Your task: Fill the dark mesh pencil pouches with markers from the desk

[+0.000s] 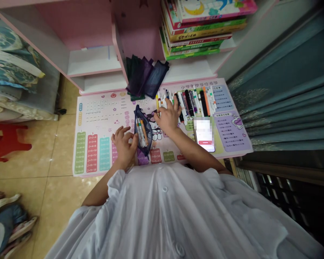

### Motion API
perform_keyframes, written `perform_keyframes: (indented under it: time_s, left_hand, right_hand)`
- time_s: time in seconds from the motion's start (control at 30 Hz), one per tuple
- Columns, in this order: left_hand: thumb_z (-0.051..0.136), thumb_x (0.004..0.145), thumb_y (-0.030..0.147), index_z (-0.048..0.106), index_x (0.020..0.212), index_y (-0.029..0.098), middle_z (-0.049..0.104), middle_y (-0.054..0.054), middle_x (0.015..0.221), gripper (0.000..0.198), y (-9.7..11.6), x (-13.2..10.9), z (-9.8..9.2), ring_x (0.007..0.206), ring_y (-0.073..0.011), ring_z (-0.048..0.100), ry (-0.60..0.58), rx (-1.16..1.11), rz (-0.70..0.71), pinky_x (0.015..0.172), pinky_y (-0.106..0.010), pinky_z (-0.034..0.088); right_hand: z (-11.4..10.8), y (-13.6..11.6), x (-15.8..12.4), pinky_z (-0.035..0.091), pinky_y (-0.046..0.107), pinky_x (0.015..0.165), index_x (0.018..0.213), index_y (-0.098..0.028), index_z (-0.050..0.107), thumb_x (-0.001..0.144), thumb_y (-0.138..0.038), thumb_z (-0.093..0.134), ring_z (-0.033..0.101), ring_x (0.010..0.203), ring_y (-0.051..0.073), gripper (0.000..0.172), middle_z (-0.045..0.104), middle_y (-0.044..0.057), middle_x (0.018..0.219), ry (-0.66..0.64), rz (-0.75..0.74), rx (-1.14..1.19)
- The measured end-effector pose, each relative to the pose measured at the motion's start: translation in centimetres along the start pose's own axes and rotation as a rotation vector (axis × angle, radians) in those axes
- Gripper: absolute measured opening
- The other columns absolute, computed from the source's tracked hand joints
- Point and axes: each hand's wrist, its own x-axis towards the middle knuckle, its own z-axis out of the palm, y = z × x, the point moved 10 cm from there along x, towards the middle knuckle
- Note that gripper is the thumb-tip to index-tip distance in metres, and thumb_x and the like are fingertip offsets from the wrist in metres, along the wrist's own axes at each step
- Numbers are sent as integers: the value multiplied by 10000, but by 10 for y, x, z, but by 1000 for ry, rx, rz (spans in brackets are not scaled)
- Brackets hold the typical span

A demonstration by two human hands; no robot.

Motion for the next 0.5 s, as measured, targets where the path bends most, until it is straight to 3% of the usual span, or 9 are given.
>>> perform_keyframes:
  time_s: [0.17, 0.5]
  left_hand:
    - [590, 892, 360, 578, 688, 222, 704, -74, 1170, 247, -1, 0, 0, 1309, -297, 513, -4, 8, -15, 1114, -562, 306]
    - [588, 899, 367, 572, 681, 223, 700, -78, 1178, 262, -4, 0, 0, 1317, -301, 505, -15, 4, -28, 1118, -568, 294]
  right_hand:
    - [18, 17, 25, 199, 736, 1132, 955, -158, 770, 846, -306, 634, 171, 1519, 438, 229, 445, 165, 1552, -3, 35, -53]
    - [34, 11, 26, 112, 782, 1128, 1099, -130, 746, 843, -312, 631, 143, 1523, 458, 335, 419, 209, 1563, -13, -24, -25]
